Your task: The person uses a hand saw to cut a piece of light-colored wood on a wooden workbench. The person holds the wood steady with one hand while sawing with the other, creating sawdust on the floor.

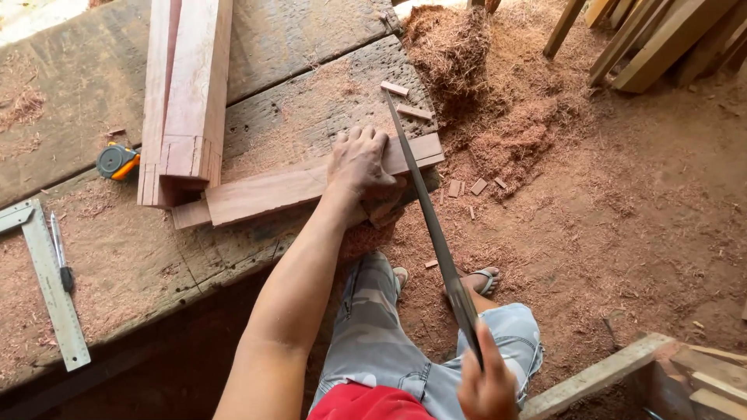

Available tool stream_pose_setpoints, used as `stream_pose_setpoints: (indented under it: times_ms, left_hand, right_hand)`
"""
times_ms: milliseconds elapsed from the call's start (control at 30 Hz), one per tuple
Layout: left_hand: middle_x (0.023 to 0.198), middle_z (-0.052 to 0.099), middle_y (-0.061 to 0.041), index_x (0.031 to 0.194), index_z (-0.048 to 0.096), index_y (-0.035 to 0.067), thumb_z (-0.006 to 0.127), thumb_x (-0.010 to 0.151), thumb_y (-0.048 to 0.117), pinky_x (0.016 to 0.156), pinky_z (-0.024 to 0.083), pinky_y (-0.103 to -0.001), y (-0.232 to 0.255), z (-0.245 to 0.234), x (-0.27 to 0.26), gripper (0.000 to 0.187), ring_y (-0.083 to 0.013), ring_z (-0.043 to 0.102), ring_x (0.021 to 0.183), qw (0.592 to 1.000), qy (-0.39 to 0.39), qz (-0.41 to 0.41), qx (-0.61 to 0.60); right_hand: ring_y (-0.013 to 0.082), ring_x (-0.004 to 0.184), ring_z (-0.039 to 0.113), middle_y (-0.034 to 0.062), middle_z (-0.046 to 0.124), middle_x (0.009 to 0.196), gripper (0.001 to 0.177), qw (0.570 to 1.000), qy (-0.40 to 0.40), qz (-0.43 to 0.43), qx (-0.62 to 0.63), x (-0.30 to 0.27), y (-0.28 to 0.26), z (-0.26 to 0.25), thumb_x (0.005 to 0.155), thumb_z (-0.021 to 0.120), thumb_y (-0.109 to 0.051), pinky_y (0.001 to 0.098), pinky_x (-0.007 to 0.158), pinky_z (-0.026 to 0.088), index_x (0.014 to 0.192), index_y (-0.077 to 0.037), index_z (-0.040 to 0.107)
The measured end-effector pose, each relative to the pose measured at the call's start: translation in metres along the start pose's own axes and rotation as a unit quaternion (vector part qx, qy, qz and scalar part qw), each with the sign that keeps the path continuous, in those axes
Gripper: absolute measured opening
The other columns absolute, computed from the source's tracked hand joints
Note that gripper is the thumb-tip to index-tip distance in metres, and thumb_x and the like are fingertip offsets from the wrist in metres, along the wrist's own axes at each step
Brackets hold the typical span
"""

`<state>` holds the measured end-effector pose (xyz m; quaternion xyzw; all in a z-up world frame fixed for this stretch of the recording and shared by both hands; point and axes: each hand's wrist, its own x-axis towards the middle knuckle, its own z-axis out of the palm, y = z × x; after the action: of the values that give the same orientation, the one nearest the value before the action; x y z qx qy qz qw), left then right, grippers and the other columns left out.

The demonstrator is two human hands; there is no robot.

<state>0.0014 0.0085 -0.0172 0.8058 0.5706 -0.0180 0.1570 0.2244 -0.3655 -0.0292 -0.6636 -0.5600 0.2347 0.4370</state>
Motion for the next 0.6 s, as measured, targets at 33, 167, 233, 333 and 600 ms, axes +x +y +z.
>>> stream_pose_setpoints:
  times_ms: [33, 167, 233, 333, 600]
  left_hand:
    - [0.12, 0.06, -0.007, 0.123, 0.058, 0.013, 0.094, 0.053, 0.059, 0.102, 0.04, -0.042, -0.001, 0.003, 0.002, 0.092, -0.0254, 0.053, 0.119, 1.0, 0.022, 0.01, -0.008]
    - [0.115, 0.061, -0.008, 0.119, 0.059, 0.011, 0.094, 0.05, 0.049, 0.098, 0.042, -0.042, 0.0, -0.004, -0.006, 0.086, -0.0257, 0.055, 0.116, 0.997, 0.071, 0.037, -0.01]
    - [0.114, 0.062, -0.01, 0.114, 0.061, 0.01, 0.09, 0.054, 0.047, 0.098, 0.042, -0.042, 0.005, -0.012, -0.012, 0.077, -0.0276, 0.056, 0.116, 0.996, 0.085, 0.033, -0.024]
    - [0.112, 0.063, -0.012, 0.108, 0.063, 0.009, 0.084, 0.058, 0.046, 0.1, 0.042, -0.042, 0.013, -0.023, -0.019, 0.065, -0.0299, 0.057, 0.115, 0.993, 0.108, 0.023, -0.041]
    - [0.111, 0.064, -0.011, 0.108, 0.066, 0.011, 0.082, 0.06, 0.047, 0.102, 0.042, -0.042, 0.015, -0.022, -0.018, 0.062, -0.029, 0.058, 0.113, 0.995, 0.098, 0.009, -0.02]
  right_hand:
    - [0.0195, 0.074, 0.074, 0.0238, 0.072, 0.104, 0.056, 0.998, -0.057, 0.002, -0.005, 0.048, -0.016, 0.02, 0.097, 0.055, -0.001, 0.0294, 0.066, 0.058, 0.152, -0.003, 0.042]
    - [0.0258, 0.065, 0.073, 0.0249, 0.072, 0.092, 0.056, 0.972, -0.173, 0.099, -0.124, 0.215, -0.041, 0.123, 0.105, 0.043, -0.016, 0.0301, 0.061, 0.058, 0.159, -0.01, 0.027]
    - [0.0291, 0.073, 0.075, 0.029, 0.07, 0.109, 0.055, 0.992, -0.077, -0.061, -0.074, 0.227, -0.055, 0.126, 0.106, 0.046, -0.011, 0.0323, 0.063, 0.061, 0.158, -0.006, 0.029]
    - [0.0355, 0.088, 0.075, 0.0321, 0.069, 0.124, 0.054, 0.968, 0.032, -0.247, -0.027, 0.236, -0.068, 0.123, 0.109, 0.048, -0.007, 0.0364, 0.071, 0.065, 0.161, -0.005, 0.031]
    - [0.0265, 0.057, 0.072, 0.0208, 0.073, 0.096, 0.053, 0.994, -0.076, -0.084, -0.01, 0.206, -0.071, 0.093, 0.105, 0.051, -0.007, 0.0352, 0.045, 0.058, 0.155, -0.002, 0.033]
